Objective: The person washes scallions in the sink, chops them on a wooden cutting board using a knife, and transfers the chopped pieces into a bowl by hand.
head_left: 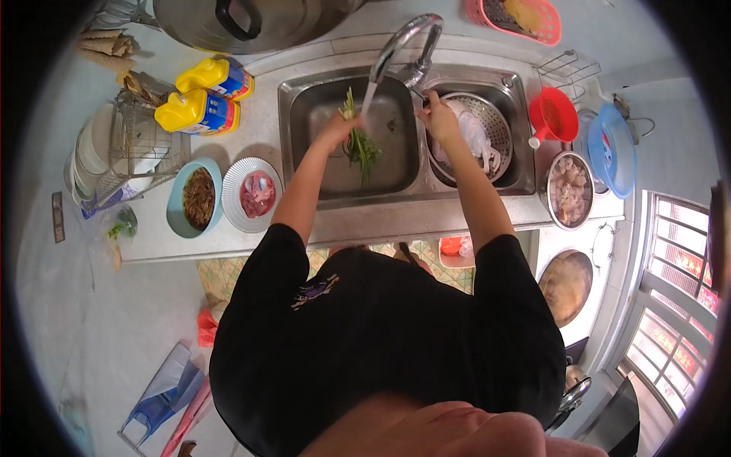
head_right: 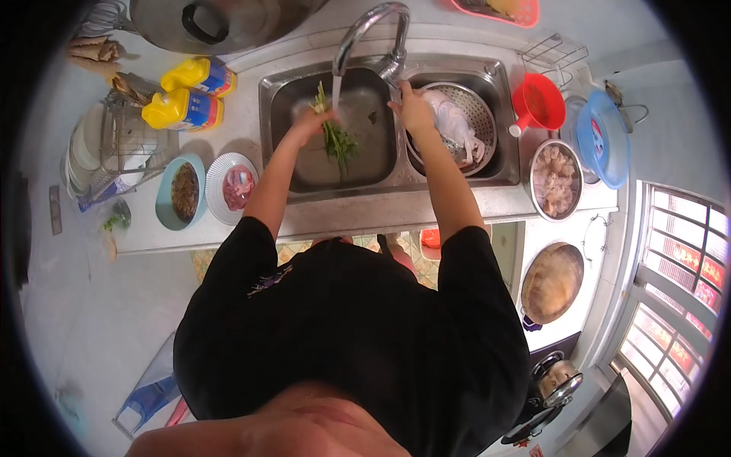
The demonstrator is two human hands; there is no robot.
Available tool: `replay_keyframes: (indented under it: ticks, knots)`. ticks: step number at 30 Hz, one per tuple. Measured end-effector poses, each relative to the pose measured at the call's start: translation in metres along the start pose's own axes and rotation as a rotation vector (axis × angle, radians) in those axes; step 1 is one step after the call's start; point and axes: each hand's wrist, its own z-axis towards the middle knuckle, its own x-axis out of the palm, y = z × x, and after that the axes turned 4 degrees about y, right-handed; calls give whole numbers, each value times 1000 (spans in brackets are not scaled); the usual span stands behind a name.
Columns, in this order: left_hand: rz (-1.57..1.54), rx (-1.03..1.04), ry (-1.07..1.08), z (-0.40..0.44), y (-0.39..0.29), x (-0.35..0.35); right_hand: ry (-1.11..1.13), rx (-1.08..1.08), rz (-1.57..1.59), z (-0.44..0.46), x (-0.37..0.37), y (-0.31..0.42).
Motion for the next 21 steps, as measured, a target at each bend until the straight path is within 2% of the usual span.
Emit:
replay_keyframes:
  ticks: [2,3,5,6,8,9,10,11,12,13,15,16,18,19,21]
  knots:
    - [133,120,133,8,19,-24,-30,19,-68,18,21,-6]
    - [241,147,120,5,16,-30,-59,41,-135,35,18,-8]
    - [378,186,97,-17,-3,-35,-188,-78,-45,36,2,-2]
    - [407,187,95,-36,-23,-37,-207,50,53,41,-9,-2]
    - [272,301,133,-64,-57,-44,-303,19,79,51,7,-25]
    - [271,330,134,-61,-56,-47,-231,140,168,50,5,-18]
    - [122,423,119,-51,-52,-53,-254,119,156,45,-5,-9]
    - [-26,513,106,-37,-44,-58,-506,11,38,37,-18,4]
    - [207,549,15,-7,-12,-58,-751,-96,-82,31,-35,16]
    - [444,576,-84,27,24,-57,-877,-152,-111,26,-65,33]
    - [698,275,144,56,67,-50,-1091,-304,-100,13,-141,91]
    - [706,298,130,52,51,-49,-1195,-417,-59,17,-185,135]
    - [512,425,-26,28,14,-45,-1292,-736,-250,30,-261,208]
    - [509,415,-16,24,23,-48,-1219,-829,-379,33,-296,252]
    - [376,342,295,49,24,-54,-1205,-1062,-645,67,-360,321]
